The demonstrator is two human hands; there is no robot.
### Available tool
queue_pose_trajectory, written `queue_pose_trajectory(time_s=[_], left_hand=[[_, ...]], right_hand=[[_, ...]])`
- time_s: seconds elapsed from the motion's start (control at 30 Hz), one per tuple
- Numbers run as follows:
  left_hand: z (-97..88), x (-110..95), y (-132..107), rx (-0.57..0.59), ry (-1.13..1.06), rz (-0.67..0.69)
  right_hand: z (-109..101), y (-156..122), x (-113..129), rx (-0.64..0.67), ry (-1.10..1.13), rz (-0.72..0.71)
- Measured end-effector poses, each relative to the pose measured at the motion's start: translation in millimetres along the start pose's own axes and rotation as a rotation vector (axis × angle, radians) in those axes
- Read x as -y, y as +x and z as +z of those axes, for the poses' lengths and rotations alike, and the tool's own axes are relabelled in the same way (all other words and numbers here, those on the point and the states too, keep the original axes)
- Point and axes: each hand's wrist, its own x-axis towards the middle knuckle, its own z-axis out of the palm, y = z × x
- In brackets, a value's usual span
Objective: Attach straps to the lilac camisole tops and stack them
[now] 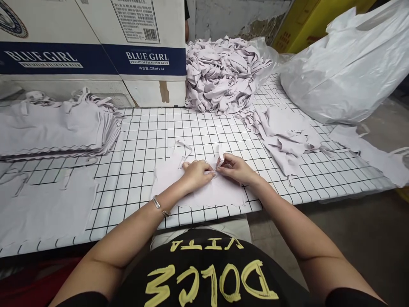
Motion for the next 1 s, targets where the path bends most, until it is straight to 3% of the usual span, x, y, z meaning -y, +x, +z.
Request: queue_pose_trajectory(time_s=[0.33,0.7,1.0], left_hand=[[-0.3,-1,1,0.005,0.014,-0.02],[2.6,1,2,0.009,0.023,-0.017],[4.5,3,3,-0.01,0.053,-0.022]], right_hand=[[-1,-2,-9,0.038,-0.069,0.007],[11,-5,-5,-0.065,-0.189,-0.09],[25,0,-9,-0.142,0.06,-0.053]])
